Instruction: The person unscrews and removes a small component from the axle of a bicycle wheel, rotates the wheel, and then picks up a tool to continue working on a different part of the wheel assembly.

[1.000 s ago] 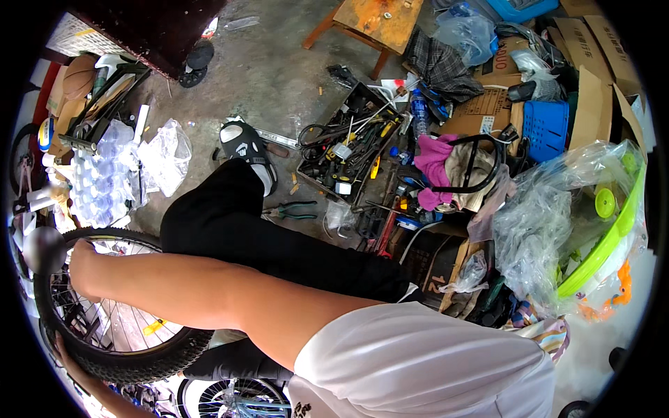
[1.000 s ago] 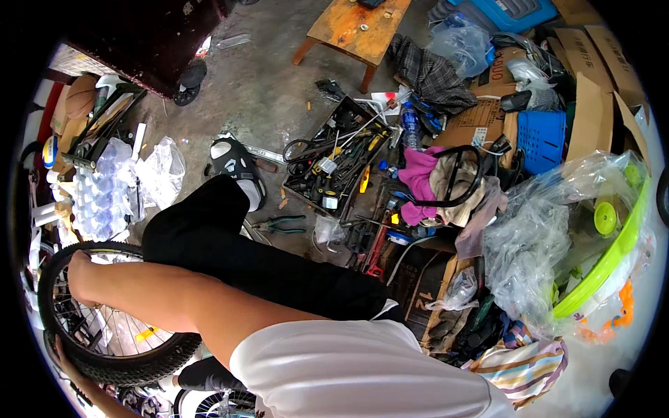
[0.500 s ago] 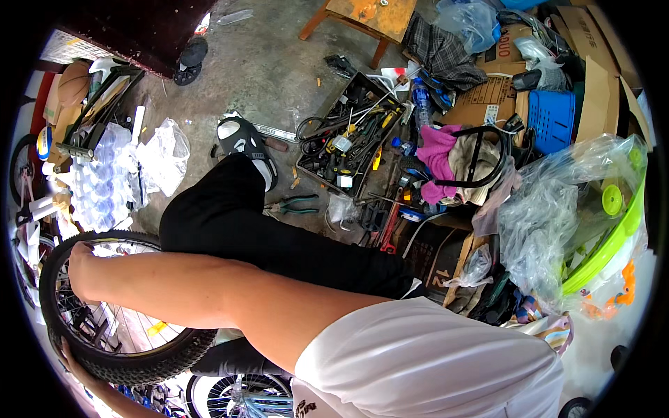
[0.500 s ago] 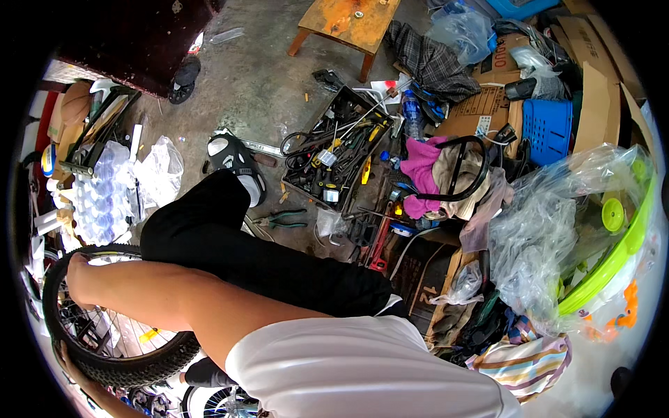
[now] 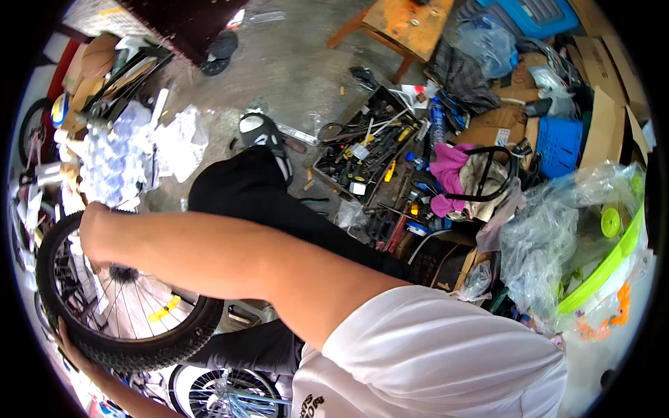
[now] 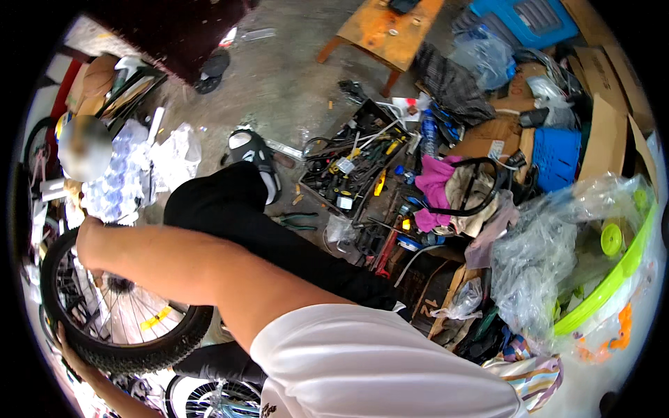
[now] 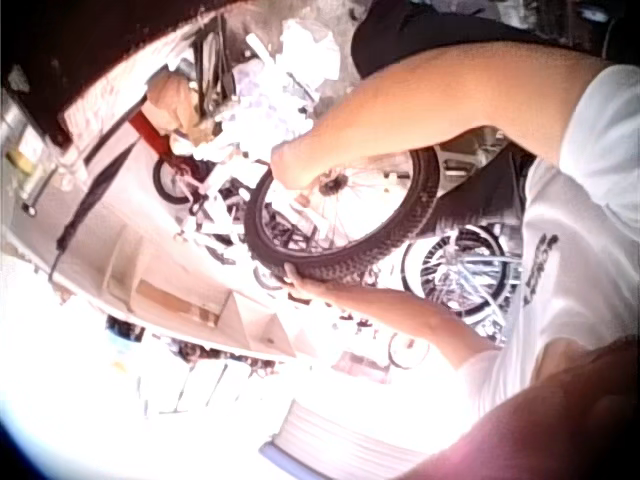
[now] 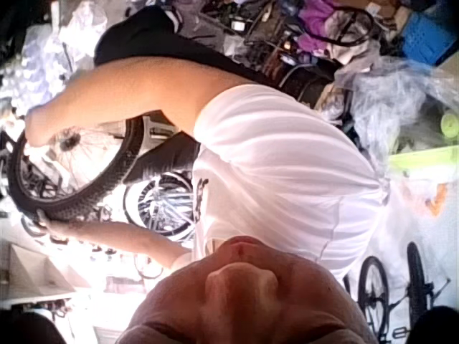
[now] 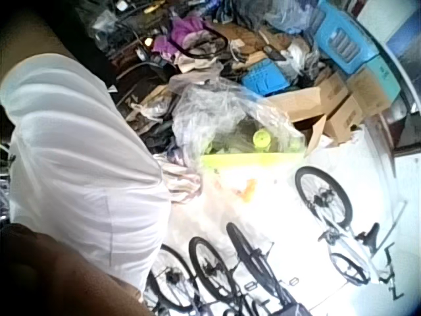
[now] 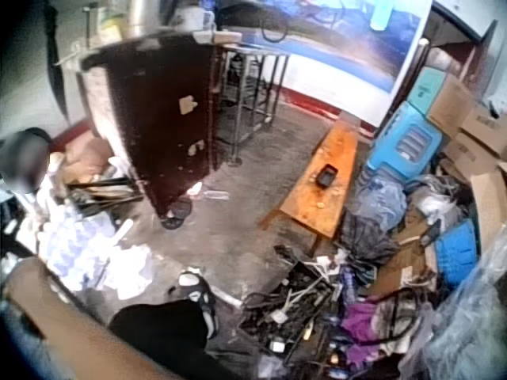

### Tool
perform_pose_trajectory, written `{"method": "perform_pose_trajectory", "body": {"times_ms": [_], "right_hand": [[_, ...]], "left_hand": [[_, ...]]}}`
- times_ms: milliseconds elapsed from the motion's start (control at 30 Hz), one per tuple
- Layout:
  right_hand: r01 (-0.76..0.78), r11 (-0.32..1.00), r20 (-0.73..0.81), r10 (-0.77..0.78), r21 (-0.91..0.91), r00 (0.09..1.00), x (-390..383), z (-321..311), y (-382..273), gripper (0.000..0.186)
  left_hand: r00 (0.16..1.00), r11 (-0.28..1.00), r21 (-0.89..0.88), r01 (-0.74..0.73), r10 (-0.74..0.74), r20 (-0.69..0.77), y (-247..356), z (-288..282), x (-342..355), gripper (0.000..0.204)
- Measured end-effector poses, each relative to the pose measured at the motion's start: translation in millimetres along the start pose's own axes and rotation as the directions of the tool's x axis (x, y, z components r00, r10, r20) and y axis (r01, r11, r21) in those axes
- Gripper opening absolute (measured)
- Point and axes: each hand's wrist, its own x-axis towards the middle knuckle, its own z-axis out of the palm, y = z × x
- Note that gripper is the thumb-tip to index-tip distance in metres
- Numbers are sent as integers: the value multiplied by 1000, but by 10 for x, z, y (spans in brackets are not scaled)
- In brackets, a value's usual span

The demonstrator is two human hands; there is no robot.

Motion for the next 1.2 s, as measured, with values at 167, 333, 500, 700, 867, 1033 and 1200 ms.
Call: {"method": "perform_pose_trajectory", "body": {"times_ms": [167, 333, 500, 700, 867, 1033, 1200], "right_hand": [[-3, 998, -142, 12, 65, 990, 45, 380, 352, 30], [139, 987, -139, -149, -76, 979, -735, -273, 417, 34], [186, 974, -1, -187, -133, 982, -751, -90, 215, 35], [171, 985, 17, -171, -24, 985, -901, 7, 45, 36], [199, 864, -172, -133, 462, 976, -940, -80, -344, 39], [304, 731, -348, -96, 611, 932, -551, -397, -1023, 59], [72, 984, -288, -118, -165, 950, -224, -757, -1530, 86]], "left_hand": [[884, 762, 452, -465, 433, 179, -102, 240, -304, 43], [981, 968, -234, -86, 42, -189, 781, 393, -654, 70], [970, 914, -407, -2, -97, -222, 489, 379, -1057, 82], [950, 939, -337, 64, -161, -267, 473, 402, -1306, 85], [924, 957, -284, 52, -153, -349, 799, 496, -1590, 91], [874, 925, -379, 18, -198, -443, 1085, 846, -1851, 86], [843, 823, -552, -133, -200, -500, 1212, 1484, -2332, 77]]}}
